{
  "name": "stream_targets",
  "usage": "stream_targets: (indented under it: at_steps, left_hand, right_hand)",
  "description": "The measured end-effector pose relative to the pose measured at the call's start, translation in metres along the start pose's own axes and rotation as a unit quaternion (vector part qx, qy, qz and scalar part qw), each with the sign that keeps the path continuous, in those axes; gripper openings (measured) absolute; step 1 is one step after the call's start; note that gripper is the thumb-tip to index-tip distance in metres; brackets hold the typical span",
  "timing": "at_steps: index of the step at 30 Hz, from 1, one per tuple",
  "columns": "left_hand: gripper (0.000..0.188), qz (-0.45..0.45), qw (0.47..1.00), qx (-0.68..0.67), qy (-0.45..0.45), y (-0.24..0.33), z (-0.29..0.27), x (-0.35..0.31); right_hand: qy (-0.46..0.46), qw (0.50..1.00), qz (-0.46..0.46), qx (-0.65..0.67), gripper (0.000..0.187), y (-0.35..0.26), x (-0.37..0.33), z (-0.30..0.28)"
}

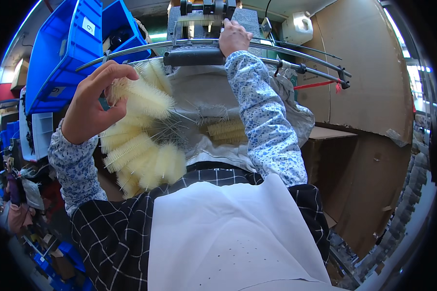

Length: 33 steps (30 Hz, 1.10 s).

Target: The person repeatedly picks up yellow bristle brush heads and metal rods, inserts the rods into the brush heads, and places the assembled units onto a metal rack. The process is continuous and repetitive, with the person handling the components one at a time.

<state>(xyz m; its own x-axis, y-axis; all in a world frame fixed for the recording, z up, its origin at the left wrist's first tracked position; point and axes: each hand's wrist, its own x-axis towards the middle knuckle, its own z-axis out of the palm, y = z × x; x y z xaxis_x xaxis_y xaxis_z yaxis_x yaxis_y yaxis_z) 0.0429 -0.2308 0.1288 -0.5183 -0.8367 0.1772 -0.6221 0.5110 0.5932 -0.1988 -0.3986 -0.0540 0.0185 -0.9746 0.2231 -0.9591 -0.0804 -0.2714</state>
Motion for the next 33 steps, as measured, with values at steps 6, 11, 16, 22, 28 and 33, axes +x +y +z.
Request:
stream_targets:
  at_steps: [6, 11, 16, 22, 28, 33]
  left_hand:
    - [0.039, -0.013, 1.000, 0.013, 0.026, -0.004, -0.007, -0.009]
    - [0.037, -0.049, 0.996, -0.014, 0.070, -0.011, -0.015, -0.027]
    - [0.030, -0.033, 0.984, -0.107, 0.141, -0.023, -0.010, -0.026]
    - [0.023, -0.023, 0.980, -0.193, 0.033, -0.021, -0.010, 0.000]
    - [0.023, -0.001, 0.954, -0.300, 0.020, -0.029, 0.015, 0.017]
    - [0.028, 0.026, 0.955, -0.292, 0.034, -0.012, 0.077, 0.049]
  right_hand:
    - [0.009, 1.000, -0.006, -0.025, 0.025, 0.054, 0.002, -0.020]
    - [0.005, 1.000, 0.009, -0.018, 0.035, 0.114, 0.011, -0.022]
    - [-0.065, 0.996, -0.024, 0.057, 0.032, 0.173, 0.044, -0.032]
    - [-0.132, 0.989, -0.060, -0.040, 0.028, 0.177, 0.051, -0.052]
    - [-0.293, 0.915, -0.010, 0.278, 0.032, 0.166, -0.046, -0.149]
    - [-0.419, 0.791, -0.190, 0.403, 0.041, 0.060, -0.101, -0.144]
